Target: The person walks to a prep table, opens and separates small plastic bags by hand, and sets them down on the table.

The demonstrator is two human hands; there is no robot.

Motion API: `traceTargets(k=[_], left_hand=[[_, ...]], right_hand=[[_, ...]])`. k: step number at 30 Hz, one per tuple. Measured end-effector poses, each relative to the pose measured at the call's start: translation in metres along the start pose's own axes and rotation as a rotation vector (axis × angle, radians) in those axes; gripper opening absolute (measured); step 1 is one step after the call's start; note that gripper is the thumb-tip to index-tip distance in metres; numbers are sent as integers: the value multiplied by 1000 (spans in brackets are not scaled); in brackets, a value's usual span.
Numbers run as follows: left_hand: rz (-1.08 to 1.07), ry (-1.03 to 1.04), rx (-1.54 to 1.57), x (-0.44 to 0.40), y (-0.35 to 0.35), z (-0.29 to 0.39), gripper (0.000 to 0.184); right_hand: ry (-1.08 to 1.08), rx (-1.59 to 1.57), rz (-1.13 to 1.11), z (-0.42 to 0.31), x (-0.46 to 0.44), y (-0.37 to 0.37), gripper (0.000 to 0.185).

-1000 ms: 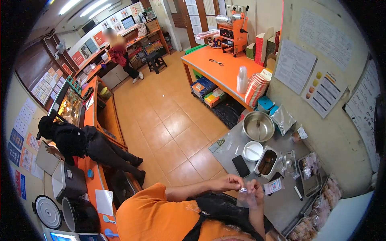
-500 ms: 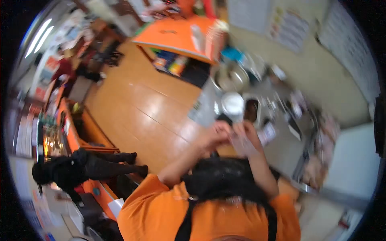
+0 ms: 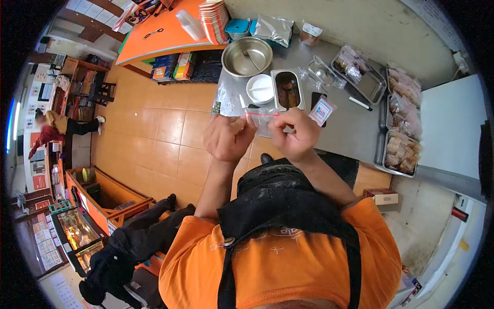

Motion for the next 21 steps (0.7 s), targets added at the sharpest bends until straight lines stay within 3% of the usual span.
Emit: traceTargets(k=[1, 4, 8, 10, 11, 13, 15, 17, 19, 21], left_hand=[[-2, 5, 5, 1, 1, 0, 21], [-11, -151, -71, 6, -1, -2, 22], [-36, -116, -59, 9, -3, -6, 23], [-94, -155, -20, 8, -2, -9, 22], [-93, -148, -23, 9, -2, -8, 22], [-155, -126, -5, 13, 1, -8, 20], [-206, -214, 142, 14, 3, -4, 21], [-345, -533, 335, 38, 8, -6, 23], [-334, -818, 658, 54, 18, -1, 23], [-368, -762, 838, 69, 21, 0, 22]], right_hand=[[-1, 3, 7, -2, -2, 1, 15], [314, -18, -181, 6, -6, 5, 11], [209, -67, -365, 16, -17, 2, 14], [428, -304, -510, 22, -20, 2, 15], [422, -307, -506, 25, -19, -2, 15], [601, -721, -727, 33, -15, -2, 13], [581, -895, -807, 38, -13, 1, 21], [622, -978, -822, 41, -12, 0, 28], [698, -1115, -845, 46, -8, -2, 23], [820, -1154, -858, 45, 2, -4, 22]])
Point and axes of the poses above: each hand's wrist, its own x-axis away from the middle knuckle, its own y-axis out of the palm, z = x × y, the point moved 3 cm from there along -x, towards the middle knuckle, and after that the axes turned 3 degrees about x, right-handed, at the moved point
